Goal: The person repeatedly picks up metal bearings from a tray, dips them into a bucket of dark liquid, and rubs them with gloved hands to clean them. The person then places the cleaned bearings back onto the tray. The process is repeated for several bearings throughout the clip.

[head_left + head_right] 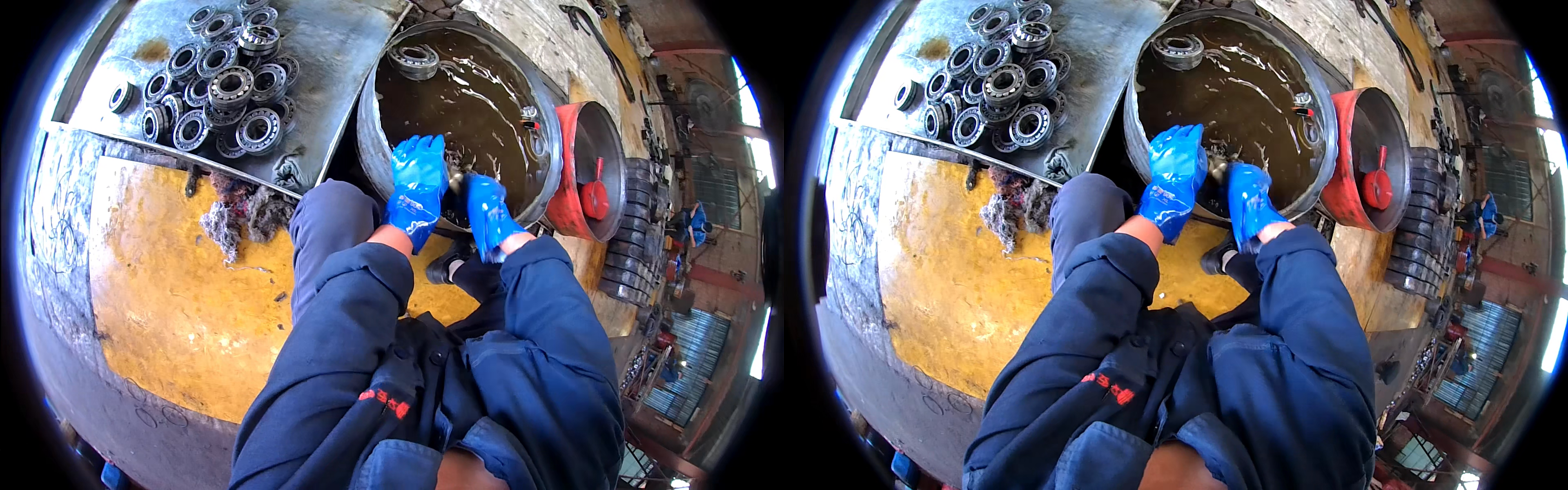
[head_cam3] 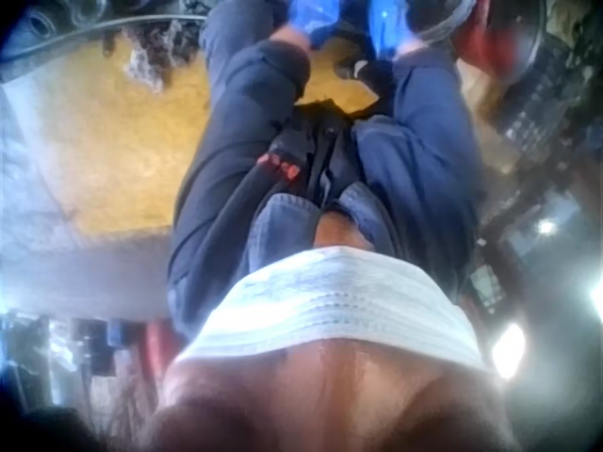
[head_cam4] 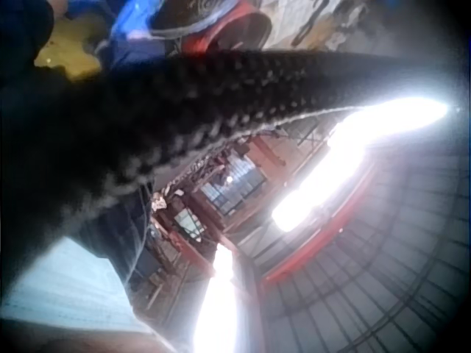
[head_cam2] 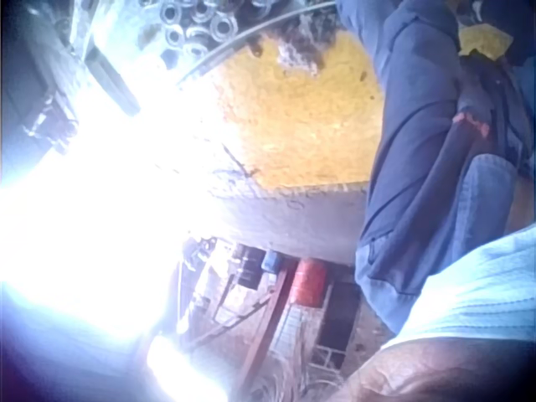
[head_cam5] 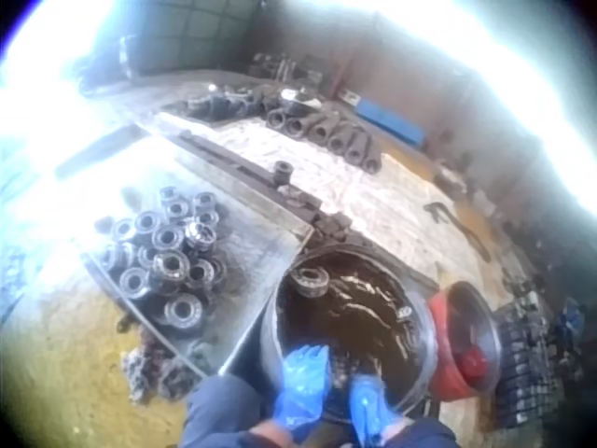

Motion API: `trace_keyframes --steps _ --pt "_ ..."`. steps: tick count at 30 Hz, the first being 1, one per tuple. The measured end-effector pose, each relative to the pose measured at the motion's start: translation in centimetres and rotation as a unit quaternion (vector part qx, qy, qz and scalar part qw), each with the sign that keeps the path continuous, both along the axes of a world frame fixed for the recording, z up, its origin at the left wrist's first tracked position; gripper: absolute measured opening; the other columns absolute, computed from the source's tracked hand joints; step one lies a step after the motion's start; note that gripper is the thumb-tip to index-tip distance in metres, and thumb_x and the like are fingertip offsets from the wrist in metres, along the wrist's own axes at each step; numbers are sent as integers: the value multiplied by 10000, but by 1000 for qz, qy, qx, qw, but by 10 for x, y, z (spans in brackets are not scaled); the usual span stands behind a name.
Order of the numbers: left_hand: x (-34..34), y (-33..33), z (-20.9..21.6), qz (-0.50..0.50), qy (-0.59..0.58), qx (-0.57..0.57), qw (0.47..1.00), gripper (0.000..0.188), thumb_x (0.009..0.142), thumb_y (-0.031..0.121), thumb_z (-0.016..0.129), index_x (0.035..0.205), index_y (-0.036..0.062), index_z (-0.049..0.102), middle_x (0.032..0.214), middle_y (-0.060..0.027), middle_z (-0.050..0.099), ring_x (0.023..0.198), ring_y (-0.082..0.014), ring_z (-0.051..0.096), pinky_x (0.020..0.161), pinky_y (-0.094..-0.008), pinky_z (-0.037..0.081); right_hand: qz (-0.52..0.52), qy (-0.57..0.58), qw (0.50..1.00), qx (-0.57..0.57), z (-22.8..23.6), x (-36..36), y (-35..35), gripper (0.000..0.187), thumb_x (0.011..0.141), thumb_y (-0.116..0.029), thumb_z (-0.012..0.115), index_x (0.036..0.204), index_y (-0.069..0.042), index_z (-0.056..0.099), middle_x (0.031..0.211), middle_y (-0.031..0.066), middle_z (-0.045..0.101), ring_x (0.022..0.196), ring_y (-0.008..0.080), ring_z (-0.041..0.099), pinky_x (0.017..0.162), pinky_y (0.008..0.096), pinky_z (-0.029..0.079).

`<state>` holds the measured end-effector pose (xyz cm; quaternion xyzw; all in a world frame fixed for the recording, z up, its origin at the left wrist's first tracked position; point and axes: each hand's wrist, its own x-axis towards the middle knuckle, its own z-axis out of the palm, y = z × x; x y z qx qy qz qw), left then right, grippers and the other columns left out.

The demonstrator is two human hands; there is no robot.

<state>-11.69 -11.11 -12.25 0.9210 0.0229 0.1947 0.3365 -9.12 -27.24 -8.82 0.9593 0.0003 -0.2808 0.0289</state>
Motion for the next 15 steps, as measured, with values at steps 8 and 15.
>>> trace_keyframes --steps 8,15 --pt "4 2 1 0 -10 -4 1000 335 840 163 672 1160 85 732 1152 -129 734 1077 -346 689 981 -474 514 112 25 992 -45 24 6 10 296 964 -326 611 1078 -112 781 1085 191 741 1030 361 714 857 453 554" --pt "3 -7 7 -51 75 -27 995 420 872 166 635 1286 103 677 1289 -133 681 1250 -344 612 1107 -497 413 203 33 968 -146 -51 9 -16 294 988 -358 582 1128 -188 776 1159 118 745 1113 327 700 862 437 562"
